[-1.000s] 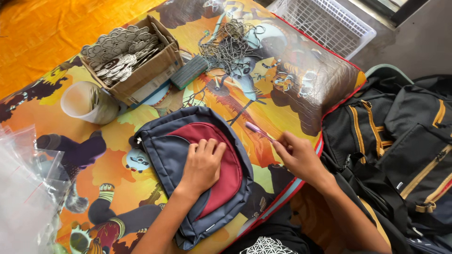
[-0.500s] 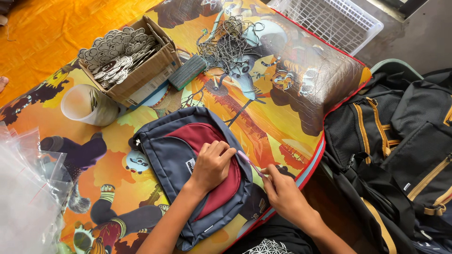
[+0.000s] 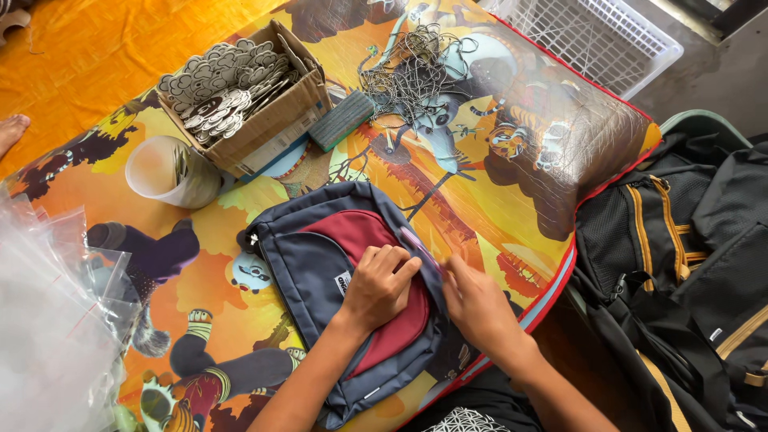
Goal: The person uses a purple toothbrush to scrub the zippers and seams of a gray and red bag, then flips it to clean the other side. Afterward, they attach a small decorative charm to the zipper pull.
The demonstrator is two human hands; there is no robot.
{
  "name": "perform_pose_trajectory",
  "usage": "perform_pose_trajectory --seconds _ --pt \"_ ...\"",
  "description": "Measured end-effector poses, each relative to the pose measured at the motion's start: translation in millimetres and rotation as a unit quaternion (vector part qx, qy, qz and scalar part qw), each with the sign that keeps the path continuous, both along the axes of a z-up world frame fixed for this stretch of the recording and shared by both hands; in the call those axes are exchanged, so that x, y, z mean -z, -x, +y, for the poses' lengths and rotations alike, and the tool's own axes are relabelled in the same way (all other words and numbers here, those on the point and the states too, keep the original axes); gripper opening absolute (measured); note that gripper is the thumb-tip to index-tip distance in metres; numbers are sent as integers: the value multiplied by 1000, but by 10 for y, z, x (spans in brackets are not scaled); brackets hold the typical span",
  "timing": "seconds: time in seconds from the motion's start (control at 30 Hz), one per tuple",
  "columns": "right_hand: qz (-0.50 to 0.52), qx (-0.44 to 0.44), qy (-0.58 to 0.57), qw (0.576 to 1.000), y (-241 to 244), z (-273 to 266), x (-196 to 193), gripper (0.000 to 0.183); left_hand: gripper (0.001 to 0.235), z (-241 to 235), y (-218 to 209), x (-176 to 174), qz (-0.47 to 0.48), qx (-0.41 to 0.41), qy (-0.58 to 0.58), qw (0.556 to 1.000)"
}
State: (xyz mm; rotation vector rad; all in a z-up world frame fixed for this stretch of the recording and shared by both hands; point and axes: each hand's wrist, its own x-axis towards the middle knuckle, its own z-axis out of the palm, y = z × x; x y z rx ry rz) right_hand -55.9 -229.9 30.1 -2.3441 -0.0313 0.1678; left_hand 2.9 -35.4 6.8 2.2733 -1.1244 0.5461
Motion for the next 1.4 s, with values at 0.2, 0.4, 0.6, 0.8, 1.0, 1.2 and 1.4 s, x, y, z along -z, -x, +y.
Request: perform_pose_trajectory --seconds 0.2,0.4,0.6,0.8,1.0,1.2,1.4 --pt "63 43 21 997 607 -224 -29 13 15 13 -7 35 -4 -10 1 1000" --pt "98 73 -62 991 1380 -452 338 16 16 12 -8 33 9 -19 3 1000" --pt "133 111 -101 980 1489 -803 197 10 12 2 -5 33 14 -27 -7 1000" --pt "54 80 -67 993 1205 -893 -55 6 40 -17 398 -245 232 -70 -189 952" --pt "31 -10 -40 999 1069 -746 -33 13 25 0 787 -13 143 -117 -223 957" --pt "-51 -58 84 993 898 -814 -96 13 12 141 785 -118 112 -76 -107 985" --pt "-86 -61 99 990 816 -956 -151 16 16 199 830 -198 126 -51 6 991"
